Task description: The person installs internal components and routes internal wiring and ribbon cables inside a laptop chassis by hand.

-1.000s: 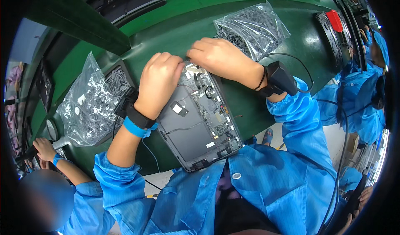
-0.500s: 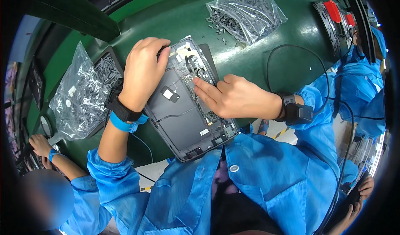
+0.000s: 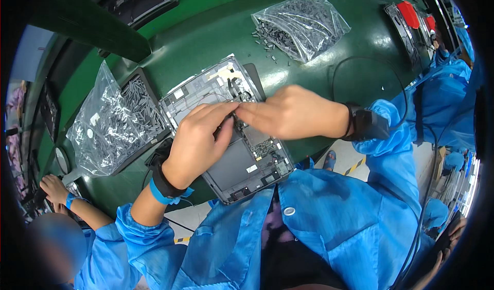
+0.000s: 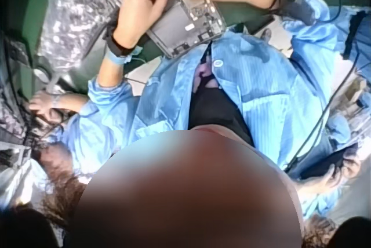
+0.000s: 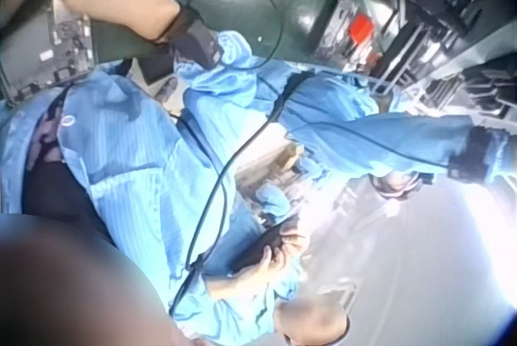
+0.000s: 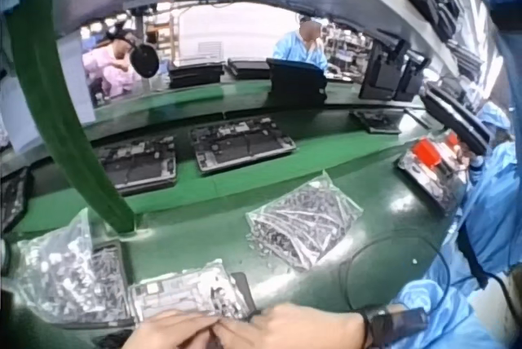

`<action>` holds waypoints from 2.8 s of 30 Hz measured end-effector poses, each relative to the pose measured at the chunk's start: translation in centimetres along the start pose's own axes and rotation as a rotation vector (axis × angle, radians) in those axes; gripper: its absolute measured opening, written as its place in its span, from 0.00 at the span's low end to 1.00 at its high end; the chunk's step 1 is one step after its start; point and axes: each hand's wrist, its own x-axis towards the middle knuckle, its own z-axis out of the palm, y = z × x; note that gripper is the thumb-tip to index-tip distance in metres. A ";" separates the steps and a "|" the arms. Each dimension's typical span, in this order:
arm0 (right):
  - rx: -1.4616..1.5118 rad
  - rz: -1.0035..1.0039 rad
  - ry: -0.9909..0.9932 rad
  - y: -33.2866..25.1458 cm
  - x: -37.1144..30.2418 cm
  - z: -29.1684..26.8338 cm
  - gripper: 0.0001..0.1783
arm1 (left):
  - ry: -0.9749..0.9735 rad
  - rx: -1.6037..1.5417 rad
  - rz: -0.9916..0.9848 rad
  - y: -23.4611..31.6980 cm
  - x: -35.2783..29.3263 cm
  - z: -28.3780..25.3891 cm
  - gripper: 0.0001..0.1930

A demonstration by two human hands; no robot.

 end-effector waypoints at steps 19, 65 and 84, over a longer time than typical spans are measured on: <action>-0.288 0.046 0.526 2.1 0.1 4.3 0.13 | -0.050 -0.938 -0.748 -2.5 3.6 -1.0 0.14; -0.268 0.203 -0.186 1.8 2.7 3.0 0.20 | 0.058 0.299 -0.012 -6.0 4.8 0.3 0.10; 1.389 0.958 0.675 -8.8 -4.4 7.6 0.37 | 0.191 -1.238 -1.065 4.1 -11.4 -0.6 0.27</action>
